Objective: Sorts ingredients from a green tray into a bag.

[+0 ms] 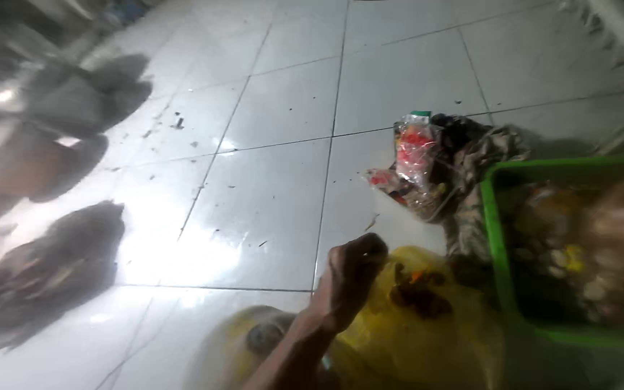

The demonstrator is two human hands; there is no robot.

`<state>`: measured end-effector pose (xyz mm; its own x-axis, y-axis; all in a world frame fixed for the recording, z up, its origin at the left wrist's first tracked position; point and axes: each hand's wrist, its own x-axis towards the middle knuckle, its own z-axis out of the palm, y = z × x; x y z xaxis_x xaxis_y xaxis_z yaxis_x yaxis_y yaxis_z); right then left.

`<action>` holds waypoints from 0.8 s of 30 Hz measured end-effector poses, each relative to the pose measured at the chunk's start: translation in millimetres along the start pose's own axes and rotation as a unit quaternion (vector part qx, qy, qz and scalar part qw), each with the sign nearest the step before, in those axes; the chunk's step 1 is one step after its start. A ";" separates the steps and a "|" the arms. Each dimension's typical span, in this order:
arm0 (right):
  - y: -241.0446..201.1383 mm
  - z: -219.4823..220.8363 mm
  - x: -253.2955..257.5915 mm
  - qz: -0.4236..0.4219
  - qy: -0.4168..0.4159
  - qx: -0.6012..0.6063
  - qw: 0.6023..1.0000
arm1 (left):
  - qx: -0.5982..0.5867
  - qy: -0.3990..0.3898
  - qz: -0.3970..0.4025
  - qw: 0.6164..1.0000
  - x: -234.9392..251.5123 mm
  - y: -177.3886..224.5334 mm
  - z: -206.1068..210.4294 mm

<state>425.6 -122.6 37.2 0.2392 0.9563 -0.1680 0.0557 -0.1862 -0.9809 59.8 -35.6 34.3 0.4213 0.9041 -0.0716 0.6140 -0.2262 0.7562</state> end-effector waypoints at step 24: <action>41.8 -54.1 25.8 0.199 0.058 -0.530 0.822 | 0.044 0.054 0.059 0.996 2.6 -22.0 7.6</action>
<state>486.4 -117.9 -2.9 0.5308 0.7550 -0.3849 0.7489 -0.6305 -0.2040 52.4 -31.1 12.6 0.4228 0.9020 0.0879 0.6228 -0.3596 0.6949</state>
